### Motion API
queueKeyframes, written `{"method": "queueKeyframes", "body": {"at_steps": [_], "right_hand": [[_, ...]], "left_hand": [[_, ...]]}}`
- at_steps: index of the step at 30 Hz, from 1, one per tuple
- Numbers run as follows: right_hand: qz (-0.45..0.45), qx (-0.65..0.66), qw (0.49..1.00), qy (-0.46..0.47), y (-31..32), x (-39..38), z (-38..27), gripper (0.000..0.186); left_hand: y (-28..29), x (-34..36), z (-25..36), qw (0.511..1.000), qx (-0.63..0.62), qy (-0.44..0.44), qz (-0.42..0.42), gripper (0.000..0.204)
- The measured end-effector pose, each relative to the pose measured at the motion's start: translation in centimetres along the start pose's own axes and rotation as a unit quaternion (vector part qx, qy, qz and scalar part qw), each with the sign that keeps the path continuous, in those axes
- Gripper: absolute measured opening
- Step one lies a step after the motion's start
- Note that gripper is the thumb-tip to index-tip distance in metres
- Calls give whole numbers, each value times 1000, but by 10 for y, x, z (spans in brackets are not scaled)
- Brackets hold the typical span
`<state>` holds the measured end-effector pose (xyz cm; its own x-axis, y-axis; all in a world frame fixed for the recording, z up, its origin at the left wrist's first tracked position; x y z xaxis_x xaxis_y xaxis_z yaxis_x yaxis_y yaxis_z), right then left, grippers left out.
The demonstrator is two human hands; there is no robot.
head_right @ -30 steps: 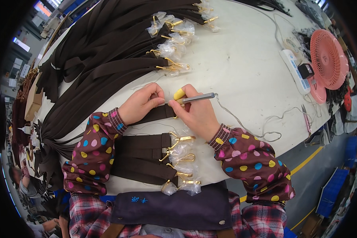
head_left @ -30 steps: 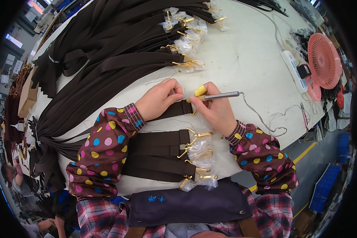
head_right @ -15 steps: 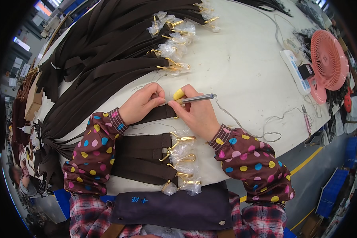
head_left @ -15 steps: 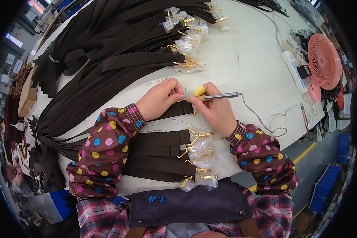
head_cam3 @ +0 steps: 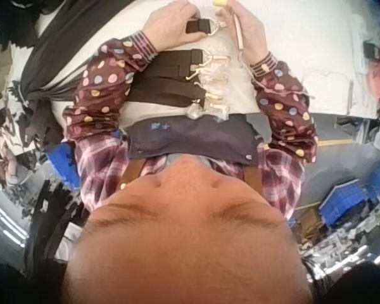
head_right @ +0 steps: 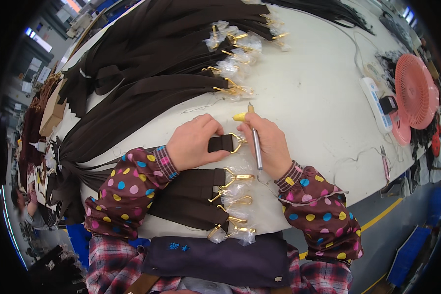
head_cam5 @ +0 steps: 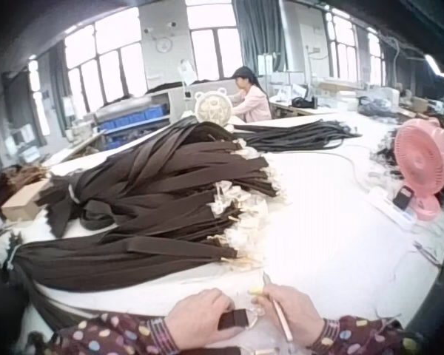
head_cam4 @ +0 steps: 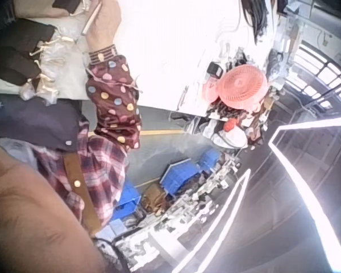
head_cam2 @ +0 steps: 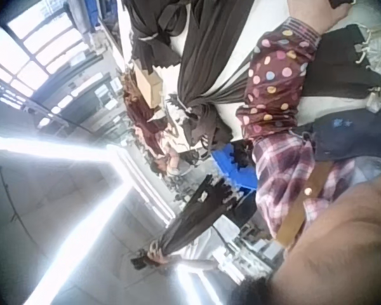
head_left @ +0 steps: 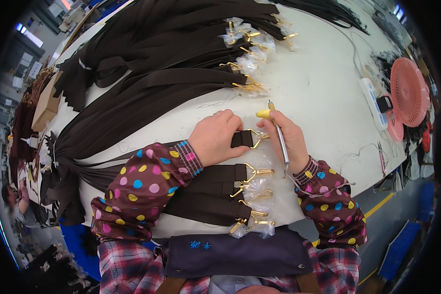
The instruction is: The person uses a yellow-handled tool to stitch or secure a metal clasp onto the end of a brown fabric strap. They repeat this process on several straps laid out on a white worktable in a factory setting.
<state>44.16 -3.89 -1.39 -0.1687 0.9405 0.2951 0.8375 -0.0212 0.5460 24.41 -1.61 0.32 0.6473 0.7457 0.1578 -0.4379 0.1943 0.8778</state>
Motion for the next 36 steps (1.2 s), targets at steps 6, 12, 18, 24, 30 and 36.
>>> {"method": "queueKeyframes", "body": {"at_steps": [6, 12, 18, 24, 30, 36], "right_hand": [[-95, 89, 989, -68, 3, -6, -12, 8], [-165, 79, 982, -45, 1, -16, -25, 8], [-133, 87, 985, -61, 2, -17, -20, 8], [-65, 88, 993, -37, 6, -10, -16, 12], [39, 105, 993, -42, 29, 1, -20, 19], [109, 134, 984, -41, 46, -2, -14, 21]], "left_hand": [[19, -21, 23, 984, -139, 76, -75, 38], [32, -79, 32, 966, -95, -49, -234, 81], [48, -120, 41, 952, 87, -20, -293, 114], [37, -108, 33, 984, 75, 4, -160, 86], [39, -88, 8, 993, 106, 0, -60, 57], [84, -99, 45, 992, 122, -8, 15, 48]]}}
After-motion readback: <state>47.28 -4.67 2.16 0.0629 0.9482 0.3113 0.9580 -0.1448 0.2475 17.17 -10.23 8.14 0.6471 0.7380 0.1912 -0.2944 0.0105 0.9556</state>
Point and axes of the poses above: each hand's wrist, its own x-axis towards the middle knuckle, its own y-axis out of the back of the hand, z = x × y, the point moved 2 cm from there along x, towards the middle knuckle, and after that the axes turned 2 degrees about -x, right-handed, at the moved point
